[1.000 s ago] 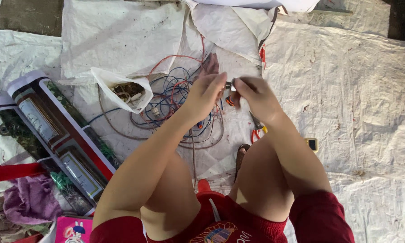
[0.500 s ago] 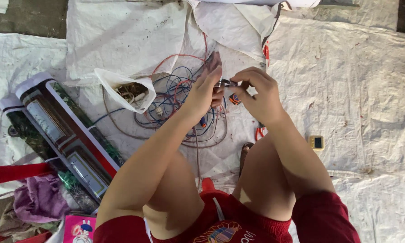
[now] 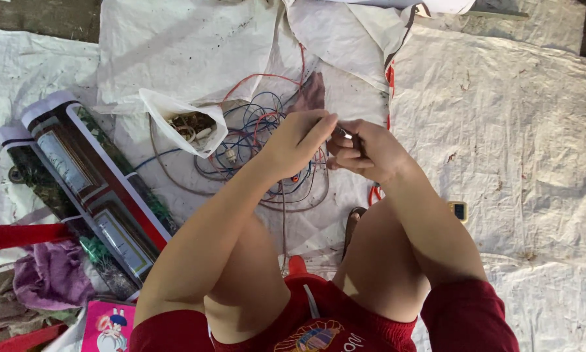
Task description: Repairing electronic components by unscrewing parts and cutting wires
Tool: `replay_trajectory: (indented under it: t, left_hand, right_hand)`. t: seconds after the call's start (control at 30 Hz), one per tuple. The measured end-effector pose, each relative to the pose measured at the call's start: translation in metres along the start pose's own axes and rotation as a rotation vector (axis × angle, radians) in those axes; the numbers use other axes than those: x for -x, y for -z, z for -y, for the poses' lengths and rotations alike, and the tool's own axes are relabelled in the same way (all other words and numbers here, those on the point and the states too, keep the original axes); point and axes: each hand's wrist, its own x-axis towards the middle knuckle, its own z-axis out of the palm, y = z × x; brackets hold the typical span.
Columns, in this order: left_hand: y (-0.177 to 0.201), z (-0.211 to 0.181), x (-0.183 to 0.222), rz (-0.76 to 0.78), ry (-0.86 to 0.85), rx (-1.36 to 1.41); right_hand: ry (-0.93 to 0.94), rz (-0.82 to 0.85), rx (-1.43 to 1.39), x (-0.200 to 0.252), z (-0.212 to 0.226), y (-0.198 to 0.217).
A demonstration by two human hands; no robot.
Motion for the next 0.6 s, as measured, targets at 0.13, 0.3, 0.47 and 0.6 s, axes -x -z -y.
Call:
replay_trajectory:
  t: [0.13,0.3,0.47,0.6]
  left_hand:
    - [0.0,0.011,-0.003,-0.031,0.029,0.01]
    - [0.036,-0.01,0.009,-0.074,0.199,-0.102]
    - [0.128,0.057,0.027,-0.378,0.506,-0.219]
    - [0.201,0.124,0.078,-0.661,0.668,0.046]
  right_hand:
    - [0.038,-0.013,0.014,-0.007,-0.004,-0.003]
    - [0.205,-0.288,0.513,0.005,0.004,-0.026]
    - [0.45,-0.276,0.866,0.009,0.005,0.008]
    - [0.408,-0.339,1.055,0.007,0.008,0.014]
